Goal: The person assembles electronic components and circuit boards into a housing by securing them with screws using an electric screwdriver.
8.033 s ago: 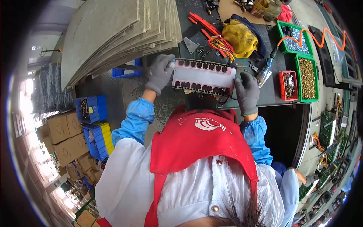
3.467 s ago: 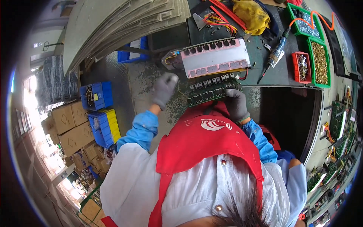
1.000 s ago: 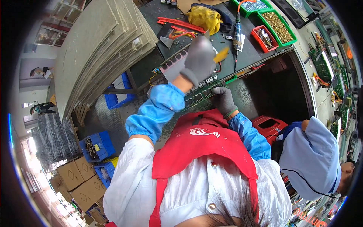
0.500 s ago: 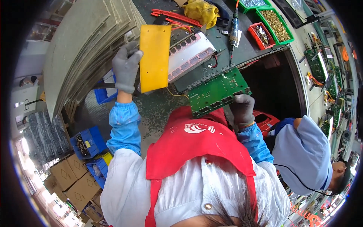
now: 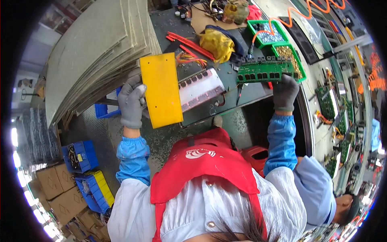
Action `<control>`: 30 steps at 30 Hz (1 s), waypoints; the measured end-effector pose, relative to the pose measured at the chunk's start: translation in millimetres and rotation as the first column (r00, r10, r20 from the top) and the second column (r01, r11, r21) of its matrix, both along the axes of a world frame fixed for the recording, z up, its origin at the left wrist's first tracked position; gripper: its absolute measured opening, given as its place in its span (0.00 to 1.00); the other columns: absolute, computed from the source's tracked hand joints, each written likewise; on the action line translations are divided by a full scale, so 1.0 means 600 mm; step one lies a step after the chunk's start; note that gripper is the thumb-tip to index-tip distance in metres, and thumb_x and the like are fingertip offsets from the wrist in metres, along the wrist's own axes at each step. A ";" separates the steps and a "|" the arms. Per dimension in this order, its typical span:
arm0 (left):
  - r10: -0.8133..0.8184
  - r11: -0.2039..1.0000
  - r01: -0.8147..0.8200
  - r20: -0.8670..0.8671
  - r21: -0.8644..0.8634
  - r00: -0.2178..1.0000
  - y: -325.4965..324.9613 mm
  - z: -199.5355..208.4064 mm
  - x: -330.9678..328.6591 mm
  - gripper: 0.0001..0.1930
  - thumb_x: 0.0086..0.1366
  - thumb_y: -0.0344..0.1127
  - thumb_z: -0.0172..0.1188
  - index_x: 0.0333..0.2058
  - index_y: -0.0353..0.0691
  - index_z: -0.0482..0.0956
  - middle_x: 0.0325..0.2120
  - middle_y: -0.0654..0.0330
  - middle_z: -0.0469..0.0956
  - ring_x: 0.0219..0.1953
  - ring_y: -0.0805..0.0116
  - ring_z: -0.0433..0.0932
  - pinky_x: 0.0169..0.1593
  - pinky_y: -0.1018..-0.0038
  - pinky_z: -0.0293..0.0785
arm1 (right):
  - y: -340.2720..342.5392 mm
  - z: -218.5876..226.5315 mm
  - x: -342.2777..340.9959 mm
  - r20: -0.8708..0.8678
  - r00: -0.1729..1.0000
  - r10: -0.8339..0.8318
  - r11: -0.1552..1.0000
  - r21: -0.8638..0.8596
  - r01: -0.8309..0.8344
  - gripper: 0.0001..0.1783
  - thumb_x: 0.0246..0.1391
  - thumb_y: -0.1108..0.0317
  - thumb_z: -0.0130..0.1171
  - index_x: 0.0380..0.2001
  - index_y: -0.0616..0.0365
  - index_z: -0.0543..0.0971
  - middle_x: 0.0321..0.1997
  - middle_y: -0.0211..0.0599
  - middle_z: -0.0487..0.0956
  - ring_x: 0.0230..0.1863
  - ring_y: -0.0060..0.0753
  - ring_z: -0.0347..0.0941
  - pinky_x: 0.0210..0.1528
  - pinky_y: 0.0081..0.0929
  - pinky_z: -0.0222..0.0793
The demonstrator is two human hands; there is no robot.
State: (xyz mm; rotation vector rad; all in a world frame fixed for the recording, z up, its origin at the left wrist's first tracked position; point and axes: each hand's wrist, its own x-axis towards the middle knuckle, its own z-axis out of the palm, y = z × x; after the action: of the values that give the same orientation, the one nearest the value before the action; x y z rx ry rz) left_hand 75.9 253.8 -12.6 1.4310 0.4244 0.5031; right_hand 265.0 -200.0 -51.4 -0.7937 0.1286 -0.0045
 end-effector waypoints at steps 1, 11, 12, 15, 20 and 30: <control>0.021 0.999 -0.022 -0.028 -0.030 0.999 -0.005 0.004 -0.004 0.15 0.57 0.27 0.56 0.44 0.31 0.76 0.26 0.67 0.76 0.19 0.86 0.65 0.22 0.88 0.61 | 0.021 0.019 0.030 0.016 0.999 0.031 0.992 -0.121 -0.028 0.10 0.45 0.71 0.53 0.32 0.59 0.78 0.34 0.35 0.80 0.40 0.35 0.75 0.50 0.35 0.70; 0.175 0.951 -0.179 -0.038 -0.254 0.984 -0.056 0.010 0.070 0.16 0.57 0.26 0.57 0.45 0.29 0.74 0.21 0.65 0.73 0.16 0.83 0.65 0.19 0.87 0.61 | 0.080 -0.116 0.363 -0.130 0.686 0.716 0.686 -0.051 -0.726 0.09 0.46 0.69 0.49 0.28 0.59 0.76 0.27 0.33 0.76 0.29 0.31 0.70 0.34 0.30 0.66; 0.187 0.938 -0.194 -0.053 -0.286 0.981 -0.065 0.010 0.080 0.16 0.57 0.26 0.57 0.45 0.29 0.74 0.20 0.65 0.72 0.16 0.83 0.65 0.19 0.86 0.61 | 0.089 -0.136 0.381 -0.291 0.794 0.534 0.480 -0.669 -0.568 0.15 0.45 0.66 0.51 0.37 0.62 0.77 0.32 0.41 0.78 0.37 0.37 0.74 0.42 0.33 0.69; 0.281 0.913 -0.288 -0.067 -0.289 0.957 -0.088 0.018 0.092 0.15 0.57 0.24 0.58 0.45 0.31 0.75 0.19 0.66 0.72 0.16 0.83 0.64 0.20 0.86 0.61 | 0.184 -0.082 0.370 -0.006 0.986 0.168 -0.115 -0.993 0.014 0.34 0.39 0.61 0.58 0.53 0.63 0.71 0.48 0.54 0.76 0.52 0.52 0.73 0.55 0.39 0.66; 0.214 0.928 -0.195 0.027 -0.317 0.976 -0.118 0.008 0.143 0.13 0.55 0.25 0.59 0.41 0.33 0.77 0.23 0.66 0.75 0.19 0.83 0.66 0.21 0.86 0.61 | 0.259 -0.048 0.381 0.081 0.876 0.475 -0.151 -0.974 0.171 0.40 0.43 0.42 0.61 0.53 0.61 0.72 0.55 0.56 0.73 0.58 0.54 0.68 0.57 0.40 0.65; 0.283 0.957 -0.285 -0.053 -0.059 0.958 -0.165 0.027 0.210 0.18 0.55 0.30 0.60 0.45 0.31 0.76 0.28 0.64 0.79 0.22 0.83 0.71 0.24 0.86 0.66 | 0.373 -0.112 0.459 -0.171 0.775 0.608 -0.489 -0.850 0.195 0.31 0.42 0.48 0.65 0.47 0.54 0.75 0.49 0.44 0.79 0.54 0.50 0.72 0.58 0.44 0.63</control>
State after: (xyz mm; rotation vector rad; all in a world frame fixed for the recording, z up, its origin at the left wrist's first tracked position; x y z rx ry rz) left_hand 201.7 154.5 3.9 1.3255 0.6827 0.6832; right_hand 540.6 23.8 -118.5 -2.8033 -0.8441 0.1989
